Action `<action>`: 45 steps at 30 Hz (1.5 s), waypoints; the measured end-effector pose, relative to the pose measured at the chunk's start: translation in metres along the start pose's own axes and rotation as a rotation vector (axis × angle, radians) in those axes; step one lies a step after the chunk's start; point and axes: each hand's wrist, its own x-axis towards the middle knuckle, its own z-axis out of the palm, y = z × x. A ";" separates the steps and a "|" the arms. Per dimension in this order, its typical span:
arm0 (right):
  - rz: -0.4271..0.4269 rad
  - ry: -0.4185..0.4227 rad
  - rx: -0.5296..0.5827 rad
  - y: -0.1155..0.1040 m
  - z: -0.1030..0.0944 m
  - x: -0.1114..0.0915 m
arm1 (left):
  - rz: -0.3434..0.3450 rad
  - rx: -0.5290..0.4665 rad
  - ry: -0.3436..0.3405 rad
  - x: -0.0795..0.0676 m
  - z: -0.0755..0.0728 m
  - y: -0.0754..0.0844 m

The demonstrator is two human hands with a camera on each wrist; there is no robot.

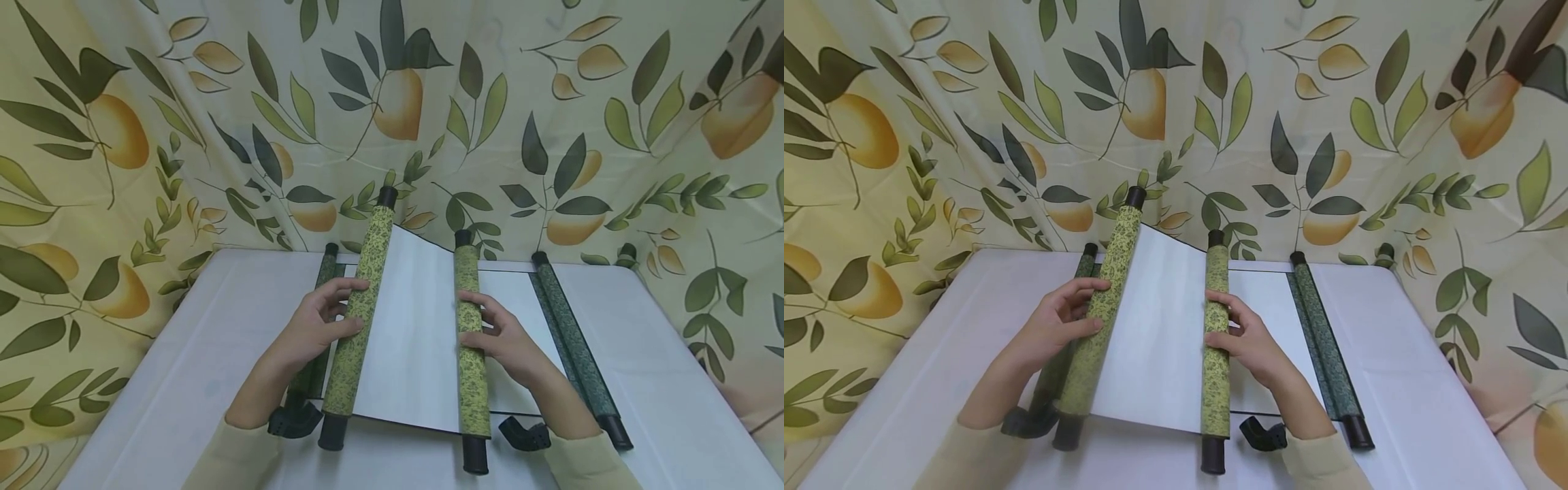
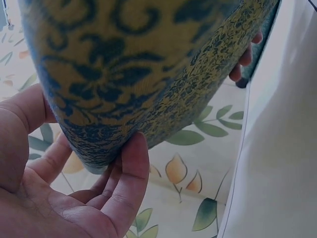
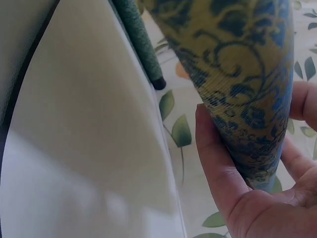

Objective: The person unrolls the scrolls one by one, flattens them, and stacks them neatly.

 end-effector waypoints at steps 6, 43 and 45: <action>-0.001 0.005 -0.005 0.000 -0.001 -0.001 | -0.011 -0.001 0.002 -0.001 0.001 0.003; 0.010 0.049 -0.066 0.001 -0.007 0.000 | 0.050 -0.018 0.016 -0.005 -0.005 0.008; 0.010 0.045 -0.066 0.002 -0.007 0.000 | 0.049 -0.019 0.016 -0.005 -0.005 0.008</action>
